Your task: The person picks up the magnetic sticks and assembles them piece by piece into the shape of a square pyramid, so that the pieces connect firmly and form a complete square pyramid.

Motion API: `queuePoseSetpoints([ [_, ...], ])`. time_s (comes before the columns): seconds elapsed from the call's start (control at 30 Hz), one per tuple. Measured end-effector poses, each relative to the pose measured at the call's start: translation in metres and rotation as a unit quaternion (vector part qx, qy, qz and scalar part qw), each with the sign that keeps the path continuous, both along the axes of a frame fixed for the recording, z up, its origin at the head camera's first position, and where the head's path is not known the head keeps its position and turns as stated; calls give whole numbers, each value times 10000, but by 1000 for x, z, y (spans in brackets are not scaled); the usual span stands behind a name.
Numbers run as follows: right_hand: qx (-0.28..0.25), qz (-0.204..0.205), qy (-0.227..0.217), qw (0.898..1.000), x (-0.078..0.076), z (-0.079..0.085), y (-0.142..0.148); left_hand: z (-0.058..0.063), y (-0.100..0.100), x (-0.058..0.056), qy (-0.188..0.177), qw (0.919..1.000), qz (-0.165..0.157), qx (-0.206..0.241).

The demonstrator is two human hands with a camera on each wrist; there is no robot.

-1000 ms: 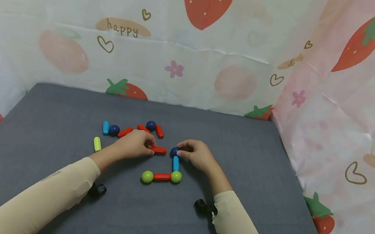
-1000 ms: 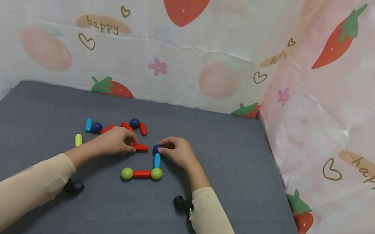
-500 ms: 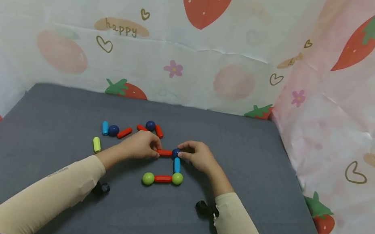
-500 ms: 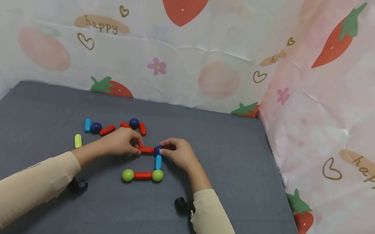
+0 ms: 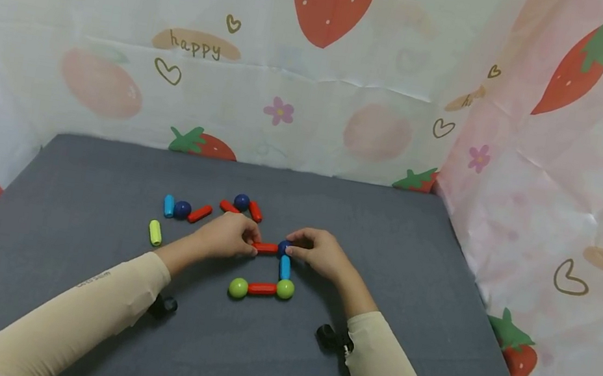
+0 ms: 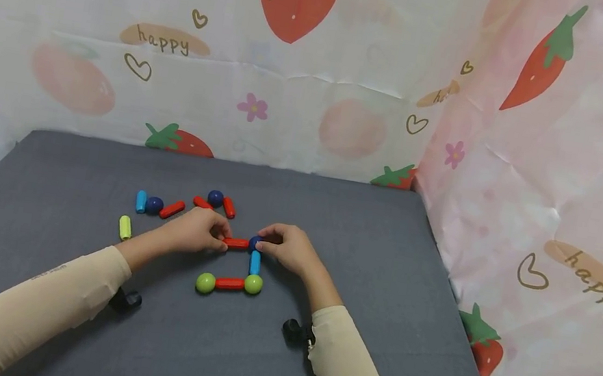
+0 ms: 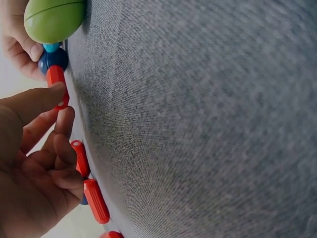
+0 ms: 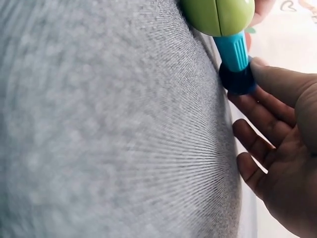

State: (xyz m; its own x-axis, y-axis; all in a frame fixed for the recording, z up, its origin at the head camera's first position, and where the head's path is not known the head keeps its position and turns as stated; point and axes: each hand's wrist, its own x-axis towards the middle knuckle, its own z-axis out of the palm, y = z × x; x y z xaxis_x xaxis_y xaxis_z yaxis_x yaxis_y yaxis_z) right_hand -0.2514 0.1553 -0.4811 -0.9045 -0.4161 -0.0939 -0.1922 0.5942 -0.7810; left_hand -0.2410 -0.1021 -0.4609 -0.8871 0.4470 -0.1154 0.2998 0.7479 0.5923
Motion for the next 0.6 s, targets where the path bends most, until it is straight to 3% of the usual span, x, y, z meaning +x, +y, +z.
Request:
queuePoseSetpoints([
  [0.37, 28, -75, -26, 10000, 0, 0, 0, 4, -7, -1, -136, 9997, -68, 207],
  [0.6, 18, -102, -19, 9999, 2, -1, 0, 15, -24, -10, 81, 9994, 25, 349],
])
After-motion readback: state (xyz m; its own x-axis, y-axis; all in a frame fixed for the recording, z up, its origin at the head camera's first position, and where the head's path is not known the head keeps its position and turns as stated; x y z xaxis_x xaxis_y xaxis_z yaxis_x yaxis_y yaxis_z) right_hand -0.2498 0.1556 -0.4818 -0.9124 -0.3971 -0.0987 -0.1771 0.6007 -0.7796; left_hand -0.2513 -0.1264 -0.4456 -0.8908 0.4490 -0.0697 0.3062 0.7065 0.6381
